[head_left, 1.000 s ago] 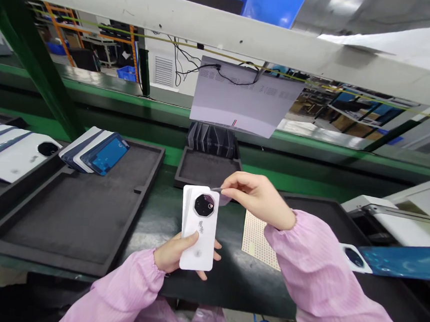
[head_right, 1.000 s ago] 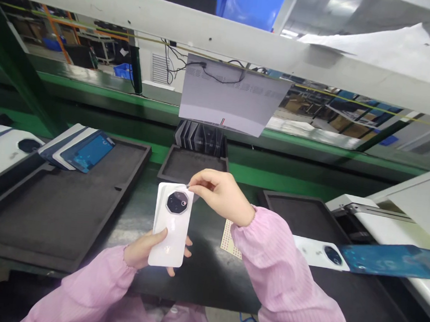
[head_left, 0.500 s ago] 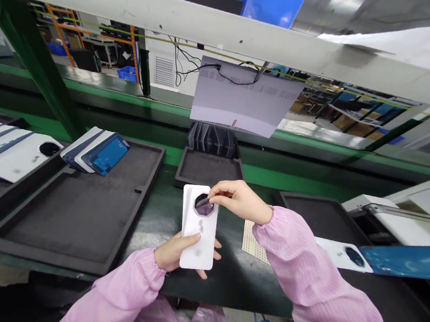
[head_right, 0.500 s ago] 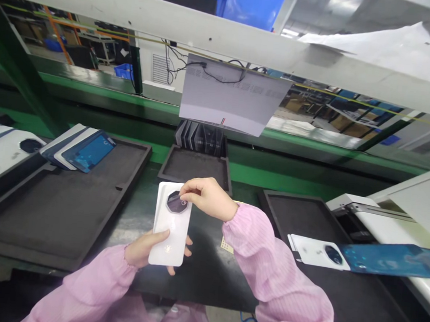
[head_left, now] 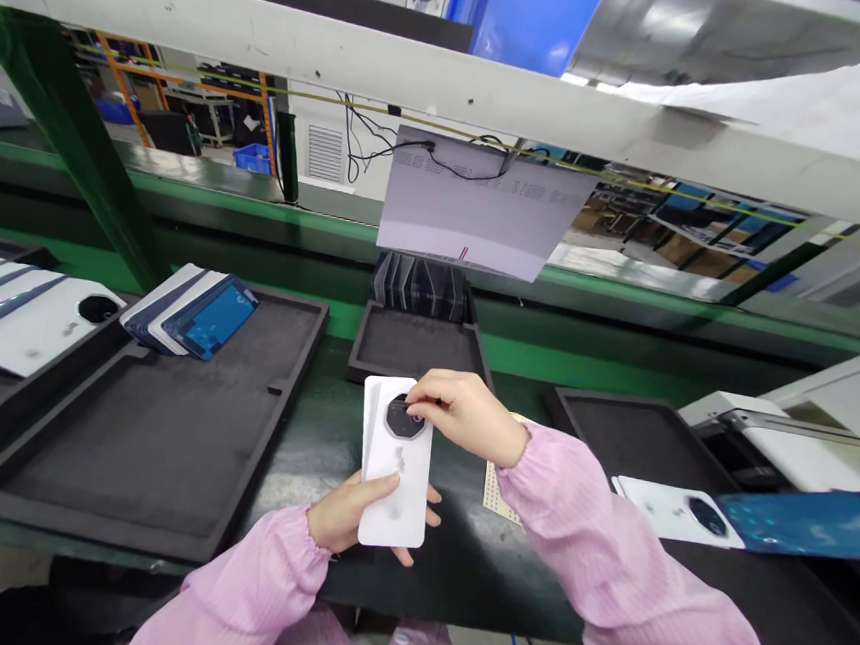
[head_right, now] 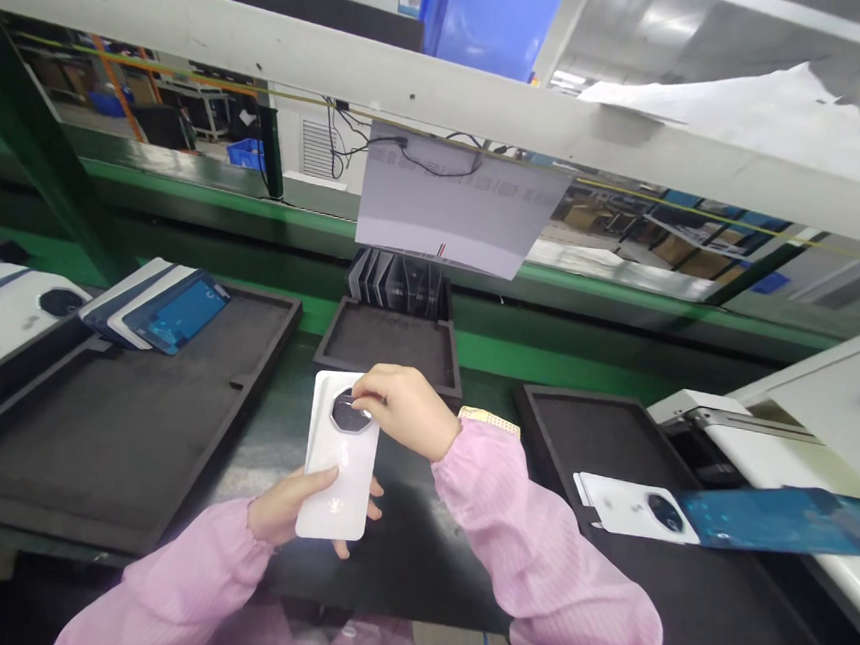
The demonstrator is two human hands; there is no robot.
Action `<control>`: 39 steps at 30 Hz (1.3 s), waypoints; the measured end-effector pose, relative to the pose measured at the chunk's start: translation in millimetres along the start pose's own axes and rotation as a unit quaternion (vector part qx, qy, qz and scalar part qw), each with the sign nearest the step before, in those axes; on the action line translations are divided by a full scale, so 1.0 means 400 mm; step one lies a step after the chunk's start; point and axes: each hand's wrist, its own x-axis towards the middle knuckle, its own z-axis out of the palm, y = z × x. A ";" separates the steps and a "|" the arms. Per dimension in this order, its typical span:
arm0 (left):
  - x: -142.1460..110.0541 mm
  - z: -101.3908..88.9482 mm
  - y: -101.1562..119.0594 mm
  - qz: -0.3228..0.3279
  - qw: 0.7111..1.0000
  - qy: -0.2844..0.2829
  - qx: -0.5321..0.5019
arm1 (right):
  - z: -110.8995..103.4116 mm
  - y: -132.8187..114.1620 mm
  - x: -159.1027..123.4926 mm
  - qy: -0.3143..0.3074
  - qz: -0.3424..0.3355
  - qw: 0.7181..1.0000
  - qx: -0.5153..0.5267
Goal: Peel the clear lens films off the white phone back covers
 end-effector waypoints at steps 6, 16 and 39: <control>-0.002 -0.001 -0.007 0.012 0.999 0.029 0.014 | 0.043 0.016 -0.019 0.070 0.085 0.994 0.020; 0.002 0.004 -0.004 0.013 0.996 0.064 0.062 | 0.096 0.083 -0.037 0.136 0.199 0.930 0.279; 0.004 0.018 -0.007 0.055 0.985 0.144 0.076 | 0.048 0.201 -0.184 0.369 0.269 0.802 0.385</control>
